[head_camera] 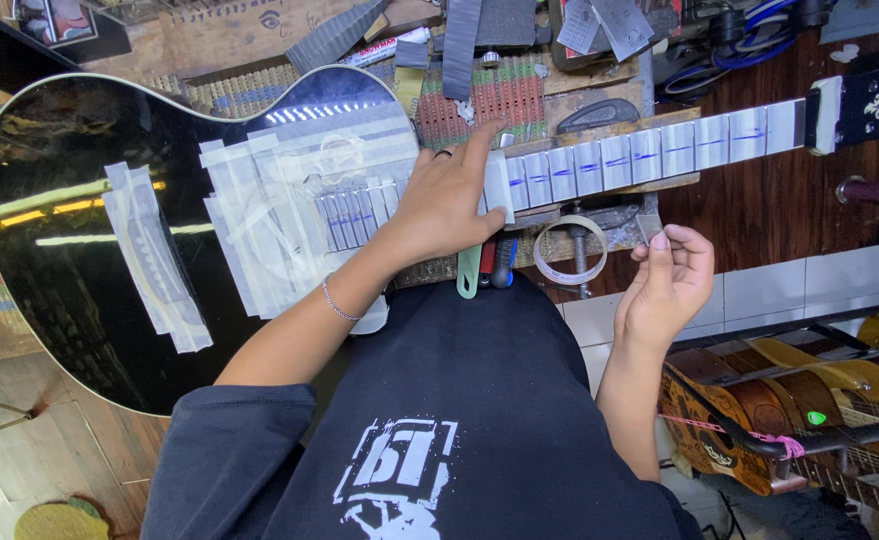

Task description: The person applies strips of white masking tape to the fretboard of a black electric guitar. They use a small blade to cut the tape and smooth it down with their fingers, working along the length of the neck.

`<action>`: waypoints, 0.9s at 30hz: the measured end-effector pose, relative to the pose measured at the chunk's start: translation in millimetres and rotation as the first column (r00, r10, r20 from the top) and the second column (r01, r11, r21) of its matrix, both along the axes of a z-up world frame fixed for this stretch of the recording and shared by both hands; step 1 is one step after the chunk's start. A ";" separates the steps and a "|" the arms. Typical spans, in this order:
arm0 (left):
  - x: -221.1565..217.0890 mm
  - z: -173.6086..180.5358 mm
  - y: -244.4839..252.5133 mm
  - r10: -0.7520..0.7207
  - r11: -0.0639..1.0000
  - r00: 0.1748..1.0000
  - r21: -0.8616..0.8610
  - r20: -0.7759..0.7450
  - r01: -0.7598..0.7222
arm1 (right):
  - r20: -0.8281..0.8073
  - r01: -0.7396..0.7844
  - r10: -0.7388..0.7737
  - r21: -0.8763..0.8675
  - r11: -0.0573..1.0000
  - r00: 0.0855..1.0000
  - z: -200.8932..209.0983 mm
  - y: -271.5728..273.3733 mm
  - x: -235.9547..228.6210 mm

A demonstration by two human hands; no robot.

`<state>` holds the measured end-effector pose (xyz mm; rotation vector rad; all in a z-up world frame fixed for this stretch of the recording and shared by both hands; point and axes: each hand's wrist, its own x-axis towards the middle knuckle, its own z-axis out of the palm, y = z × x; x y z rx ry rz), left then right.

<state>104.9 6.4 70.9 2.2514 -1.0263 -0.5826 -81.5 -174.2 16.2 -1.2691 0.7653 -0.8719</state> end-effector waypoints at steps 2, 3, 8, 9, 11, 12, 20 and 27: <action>-1.3 3.0 -0.8 0.007 1.000 1.000 0.028 0.017 -0.008 | -0.001 0.008 -0.008 0.000 1.000 1.000 0.9 0.9 0.1; -1.6 0.6 -1.5 0.007 1.000 1.000 0.028 0.015 -0.008 | -0.003 0.008 -0.008 0.000 1.000 1.000 0.7 1.0 -0.3; 1.5 7.9 -4.3 0.028 0.999 0.999 0.027 -0.026 -0.027 | 0.008 -0.009 0.009 0.006 1.000 1.000 4.3 3.4 3.9; 4.1 8.6 -5.5 0.028 0.999 0.999 0.027 -0.025 -0.028 | 0.008 -0.010 0.010 0.006 1.000 1.000 5.8 3.8 5.0; 8.8 9.8 -8.6 0.036 0.999 0.998 0.040 -0.055 -0.034 | -0.003 -0.023 0.023 -0.008 1.000 1.000 9.2 4.0 6.6; 10.2 6.5 -8.1 0.036 0.999 0.998 0.038 -0.055 -0.034 | -0.003 -0.023 0.023 -0.010 1.000 1.000 9.8 4.2 6.5; 11.2 24.1 -6.1 -0.062 0.996 0.994 0.059 -0.087 0.067 | -0.011 -0.044 0.044 -0.023 0.999 0.999 13.4 0.7 -0.2; 14.1 22.5 -8.5 -0.029 0.998 0.989 0.044 -0.142 0.036 | 0.102 -0.096 0.080 0.160 0.982 0.992 12.1 -6.9 -5.8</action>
